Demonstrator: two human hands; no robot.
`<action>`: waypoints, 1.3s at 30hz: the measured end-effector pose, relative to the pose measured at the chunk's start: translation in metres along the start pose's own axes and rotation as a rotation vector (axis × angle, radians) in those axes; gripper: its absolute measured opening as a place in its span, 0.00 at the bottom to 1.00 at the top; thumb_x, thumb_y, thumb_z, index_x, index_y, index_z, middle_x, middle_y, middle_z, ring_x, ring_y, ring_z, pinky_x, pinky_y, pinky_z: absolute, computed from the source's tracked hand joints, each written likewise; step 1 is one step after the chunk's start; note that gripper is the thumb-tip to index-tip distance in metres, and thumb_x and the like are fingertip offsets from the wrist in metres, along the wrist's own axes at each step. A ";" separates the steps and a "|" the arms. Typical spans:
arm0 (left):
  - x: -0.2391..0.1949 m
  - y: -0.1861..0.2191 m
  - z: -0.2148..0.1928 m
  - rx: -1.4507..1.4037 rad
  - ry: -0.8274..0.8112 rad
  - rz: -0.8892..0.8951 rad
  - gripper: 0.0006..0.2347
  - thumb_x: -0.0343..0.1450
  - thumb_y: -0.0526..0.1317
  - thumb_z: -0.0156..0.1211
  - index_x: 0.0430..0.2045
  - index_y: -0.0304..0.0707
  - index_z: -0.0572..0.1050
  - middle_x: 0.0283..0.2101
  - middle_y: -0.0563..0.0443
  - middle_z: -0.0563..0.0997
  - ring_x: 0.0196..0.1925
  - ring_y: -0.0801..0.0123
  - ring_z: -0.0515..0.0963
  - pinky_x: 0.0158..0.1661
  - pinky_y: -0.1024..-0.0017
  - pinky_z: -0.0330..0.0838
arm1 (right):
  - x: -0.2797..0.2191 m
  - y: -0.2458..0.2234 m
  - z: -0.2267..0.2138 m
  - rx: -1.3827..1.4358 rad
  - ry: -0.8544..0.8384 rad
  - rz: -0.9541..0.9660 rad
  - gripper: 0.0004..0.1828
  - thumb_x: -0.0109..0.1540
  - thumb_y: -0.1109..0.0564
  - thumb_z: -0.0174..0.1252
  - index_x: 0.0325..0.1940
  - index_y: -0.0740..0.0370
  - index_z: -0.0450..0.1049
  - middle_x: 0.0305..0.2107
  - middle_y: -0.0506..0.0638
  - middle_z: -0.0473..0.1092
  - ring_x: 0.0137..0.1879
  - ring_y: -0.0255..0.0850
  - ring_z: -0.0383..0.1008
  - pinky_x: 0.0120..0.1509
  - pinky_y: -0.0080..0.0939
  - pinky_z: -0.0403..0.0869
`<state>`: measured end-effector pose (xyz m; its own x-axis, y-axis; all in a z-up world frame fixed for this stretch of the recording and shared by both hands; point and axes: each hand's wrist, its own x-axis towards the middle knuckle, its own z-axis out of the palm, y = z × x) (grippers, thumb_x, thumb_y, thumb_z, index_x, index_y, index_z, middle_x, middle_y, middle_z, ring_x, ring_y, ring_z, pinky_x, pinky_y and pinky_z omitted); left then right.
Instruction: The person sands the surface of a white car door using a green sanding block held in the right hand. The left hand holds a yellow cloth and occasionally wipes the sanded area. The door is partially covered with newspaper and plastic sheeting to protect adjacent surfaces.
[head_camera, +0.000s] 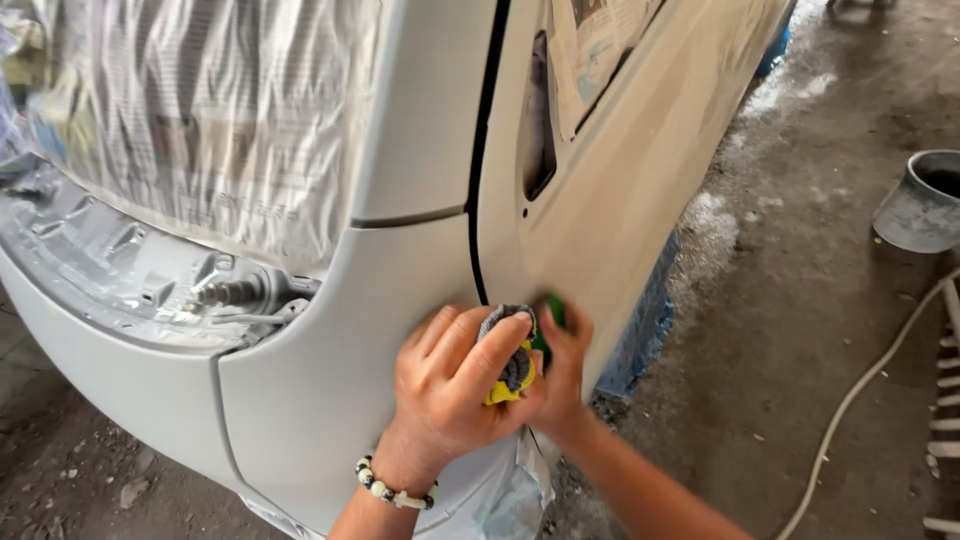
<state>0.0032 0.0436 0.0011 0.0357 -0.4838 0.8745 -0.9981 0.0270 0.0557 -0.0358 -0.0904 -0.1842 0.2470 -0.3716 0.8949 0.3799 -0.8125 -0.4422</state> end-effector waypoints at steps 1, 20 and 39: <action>-0.001 0.001 0.000 -0.012 -0.001 -0.003 0.19 0.61 0.35 0.72 0.45 0.35 0.76 0.40 0.43 0.80 0.35 0.55 0.80 0.36 0.63 0.76 | 0.028 -0.012 0.000 0.023 0.020 0.015 0.34 0.65 0.55 0.60 0.72 0.59 0.56 0.62 0.69 0.55 0.68 0.63 0.60 0.71 0.61 0.63; -0.008 0.001 0.002 -0.069 0.140 0.001 0.16 0.65 0.32 0.67 0.46 0.31 0.74 0.39 0.41 0.80 0.36 0.52 0.81 0.40 0.61 0.79 | 0.060 -0.029 0.000 0.042 0.053 -0.032 0.36 0.58 0.60 0.62 0.70 0.63 0.61 0.62 0.69 0.59 0.66 0.61 0.62 0.71 0.55 0.65; -0.010 0.002 0.004 -0.081 0.097 0.006 0.18 0.62 0.33 0.69 0.45 0.30 0.75 0.38 0.40 0.80 0.36 0.50 0.81 0.38 0.60 0.78 | 0.205 -0.032 0.003 -0.090 0.055 -0.053 0.28 0.70 0.57 0.62 0.72 0.63 0.64 0.57 0.62 0.68 0.65 0.56 0.66 0.70 0.52 0.66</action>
<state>0.0004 0.0450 -0.0091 0.0382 -0.3968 0.9171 -0.9912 0.1017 0.0853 0.0055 -0.1393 0.0130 0.1784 -0.3495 0.9198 0.3088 -0.8677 -0.3896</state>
